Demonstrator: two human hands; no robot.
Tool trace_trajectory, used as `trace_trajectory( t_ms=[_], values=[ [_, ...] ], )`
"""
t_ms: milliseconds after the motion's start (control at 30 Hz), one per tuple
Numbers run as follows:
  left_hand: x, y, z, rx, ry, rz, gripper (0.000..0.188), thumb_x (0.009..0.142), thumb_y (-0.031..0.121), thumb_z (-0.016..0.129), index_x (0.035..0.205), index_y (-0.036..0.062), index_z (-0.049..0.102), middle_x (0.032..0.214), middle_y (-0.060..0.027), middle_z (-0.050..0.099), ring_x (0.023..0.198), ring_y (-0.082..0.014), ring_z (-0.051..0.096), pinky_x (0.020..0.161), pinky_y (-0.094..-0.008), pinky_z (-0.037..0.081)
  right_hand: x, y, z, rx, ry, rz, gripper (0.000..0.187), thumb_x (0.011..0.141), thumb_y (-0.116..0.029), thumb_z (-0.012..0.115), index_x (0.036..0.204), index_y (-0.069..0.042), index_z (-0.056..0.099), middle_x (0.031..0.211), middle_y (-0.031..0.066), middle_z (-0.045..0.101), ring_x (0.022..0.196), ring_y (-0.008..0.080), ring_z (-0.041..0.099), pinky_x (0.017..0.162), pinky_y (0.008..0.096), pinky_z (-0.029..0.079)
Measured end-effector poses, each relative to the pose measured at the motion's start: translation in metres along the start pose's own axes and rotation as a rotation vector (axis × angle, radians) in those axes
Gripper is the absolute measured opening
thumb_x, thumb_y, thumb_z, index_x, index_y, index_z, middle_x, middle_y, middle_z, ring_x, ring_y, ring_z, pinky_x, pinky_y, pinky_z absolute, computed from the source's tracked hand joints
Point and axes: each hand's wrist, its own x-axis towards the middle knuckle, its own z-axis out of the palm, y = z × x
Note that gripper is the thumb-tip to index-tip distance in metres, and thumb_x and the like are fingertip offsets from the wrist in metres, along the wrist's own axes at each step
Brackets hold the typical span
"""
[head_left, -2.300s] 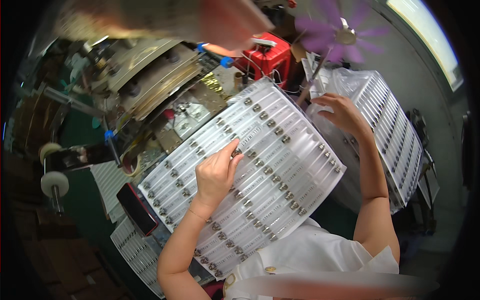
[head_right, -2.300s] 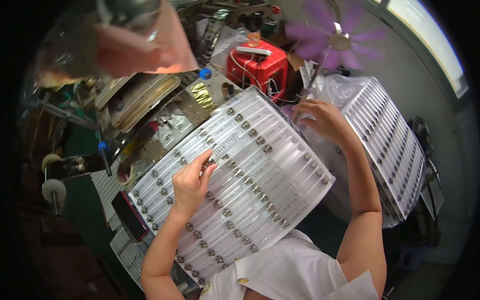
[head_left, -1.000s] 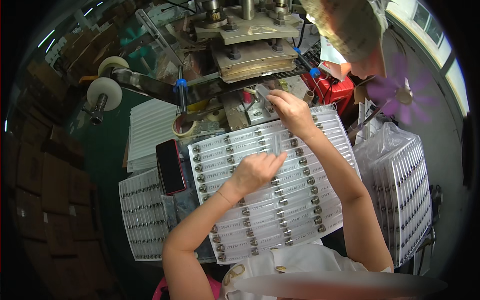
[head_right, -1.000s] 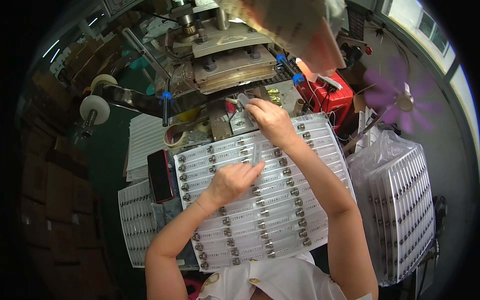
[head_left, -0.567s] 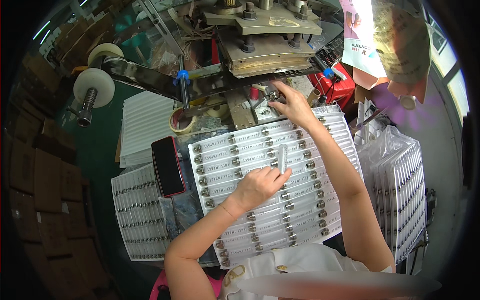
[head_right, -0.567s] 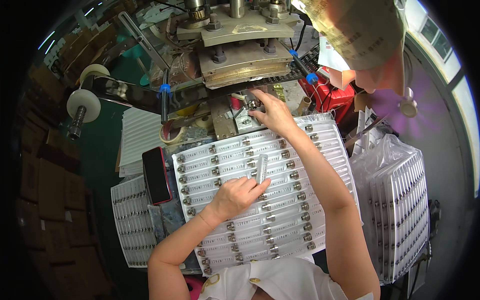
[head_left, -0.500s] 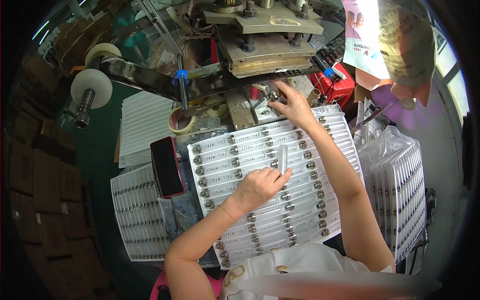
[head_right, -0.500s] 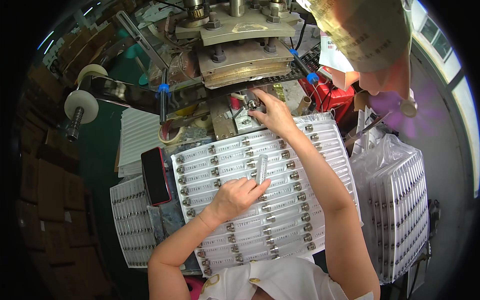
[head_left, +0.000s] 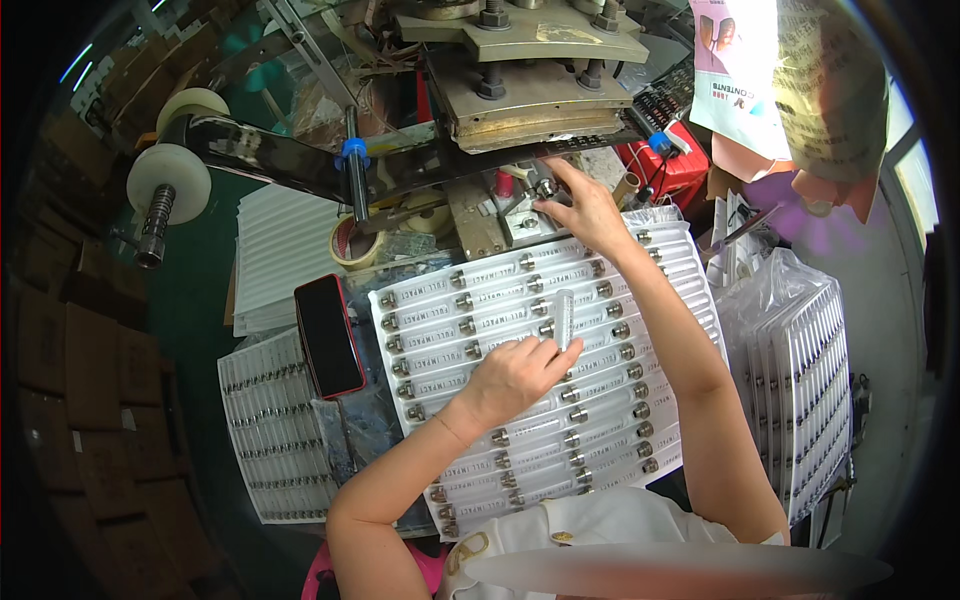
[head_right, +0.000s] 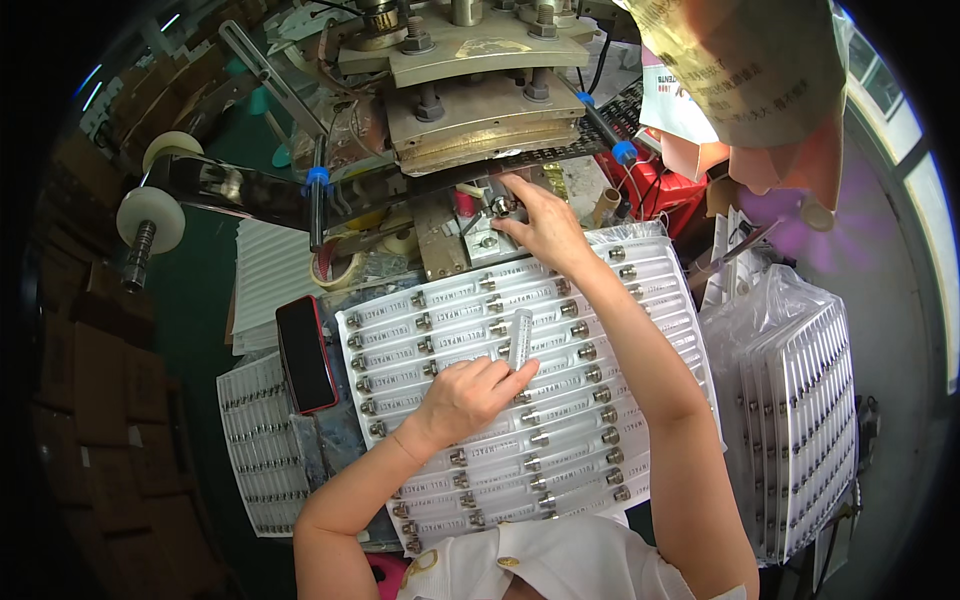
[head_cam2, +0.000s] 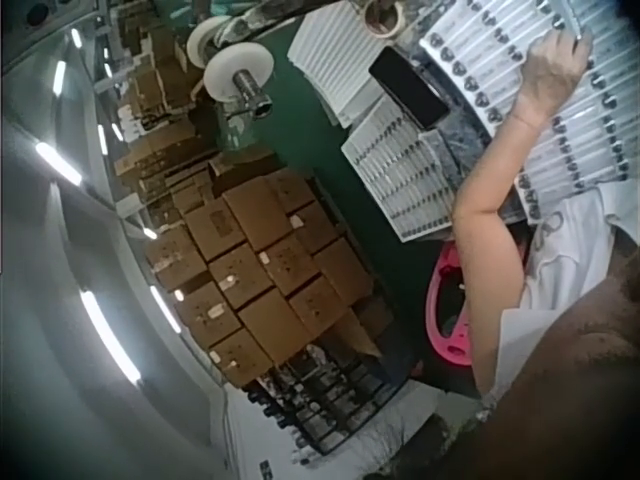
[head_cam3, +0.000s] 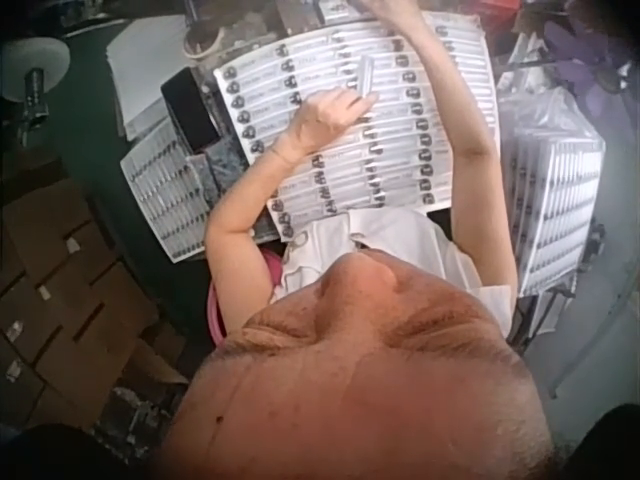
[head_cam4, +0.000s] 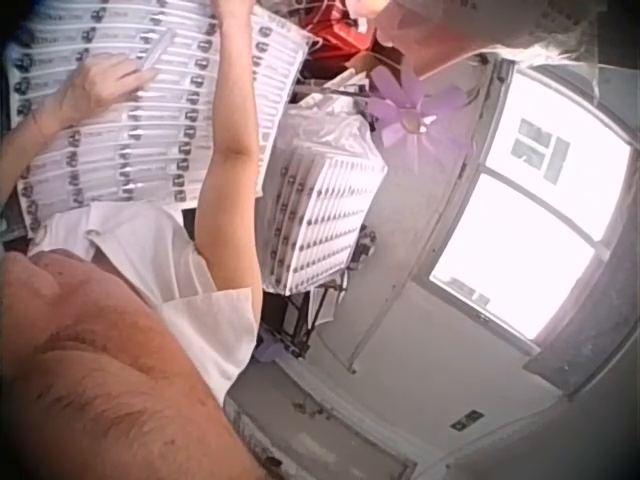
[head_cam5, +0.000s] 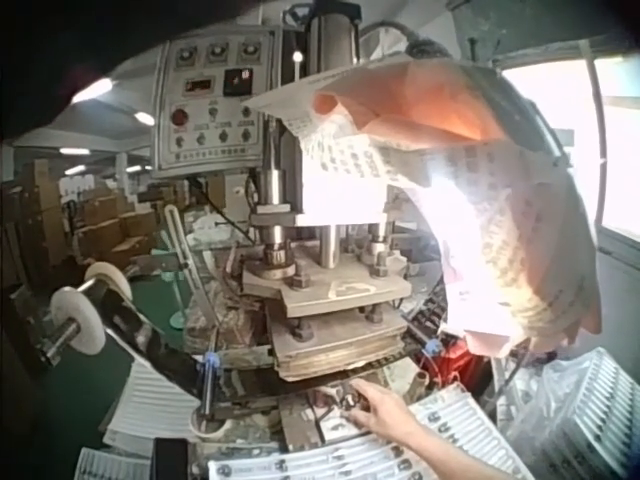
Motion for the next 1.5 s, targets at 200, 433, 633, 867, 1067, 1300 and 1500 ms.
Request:
trace_trajectory(
  t_ms=[200, 433, 633, 867, 1067, 1300, 1500],
  values=[
    [0.001, 0.003, -0.005, -0.126, 0.093, -0.099, 0.037, 0.075, 0.005, 0.063, 0.112, 0.0104, 0.065, 0.068, -0.0015, 0.048, 0.059, -0.0137, 0.054, 0.052, -0.0253, 0.047, -0.027, -0.007, -0.053, -0.096, -0.158, 0.087, 0.075, 0.075, -0.019, 0.074, 0.142, -0.020, 0.039, 0.119, 0.0157, 0.059, 0.107, 0.0319, 0.057, 0.091, 0.0393, 0.046],
    [0.045, 0.019, -0.010, -0.651, 0.099, -0.260, 0.032, 0.080, 0.006, 0.068, 0.111, 0.0116, 0.067, 0.078, -0.0056, 0.061, 0.058, -0.0186, 0.058, 0.053, -0.0297, 0.047, -0.151, 0.041, -0.194, -0.453, -0.170, 0.330, 0.044, 0.079, -0.009, 0.068, 0.122, -0.011, 0.060, 0.106, 0.0119, 0.065, 0.095, 0.0308, 0.063, 0.084, 0.0395, 0.049],
    [0.094, 0.055, 0.044, -0.582, 0.020, -0.069, 0.040, 0.081, 0.006, 0.066, 0.121, 0.0083, 0.061, 0.076, -0.0072, 0.062, 0.059, -0.0210, 0.059, 0.052, -0.0318, 0.047, -0.258, -0.001, -0.209, -0.387, -0.165, 0.494, 0.039, 0.080, -0.007, 0.067, 0.118, -0.007, 0.061, 0.110, 0.0127, 0.063, 0.099, 0.0327, 0.060, 0.088, 0.0399, 0.048],
    [0.128, 0.109, 0.100, -0.380, -0.120, 0.147, 0.040, 0.077, 0.016, 0.072, 0.113, 0.0053, 0.059, 0.084, -0.0059, 0.061, 0.069, -0.0237, 0.058, 0.066, -0.0344, 0.051, -0.307, -0.019, -0.182, -0.455, -0.127, 0.352, 0.037, 0.079, -0.005, 0.065, 0.116, -0.008, 0.063, 0.103, 0.0077, 0.061, 0.105, 0.0263, 0.056, 0.089, 0.0373, 0.047],
    [0.111, 0.086, 0.059, -0.301, -0.166, 0.058, 0.041, 0.072, 0.019, 0.075, 0.110, 0.0107, 0.061, 0.099, -0.0053, 0.059, 0.079, -0.0257, 0.058, 0.066, -0.0339, 0.050, -0.298, -0.011, -0.203, -0.206, -0.251, 0.473, 0.028, 0.073, -0.005, 0.071, 0.101, -0.006, 0.067, 0.101, 0.0083, 0.061, 0.100, 0.0256, 0.058, 0.086, 0.0349, 0.048],
    [0.069, -0.014, 0.002, -0.069, -0.035, -0.163, 0.026, 0.077, 0.014, 0.071, 0.102, 0.0097, 0.066, 0.076, -0.0065, 0.058, 0.065, -0.0249, 0.058, 0.057, -0.0360, 0.047, -0.299, 0.001, -0.217, 0.298, 0.125, 0.602, 0.030, 0.077, 0.012, 0.063, 0.103, -0.003, 0.066, 0.103, 0.0060, 0.064, 0.089, 0.0132, 0.062, 0.077, 0.0258, 0.052],
    [0.114, -0.081, 0.001, 0.302, 0.136, -0.136, 0.031, 0.081, 0.011, 0.065, 0.111, 0.0160, 0.063, 0.068, -0.0066, 0.055, 0.065, -0.0260, 0.061, 0.056, -0.0373, 0.050, -0.166, 0.010, -0.161, 0.399, 0.185, 0.426, 0.032, 0.081, 0.007, 0.063, 0.112, -0.003, 0.064, 0.106, 0.0085, 0.066, 0.095, 0.0154, 0.064, 0.082, 0.0275, 0.051]
  ],
)
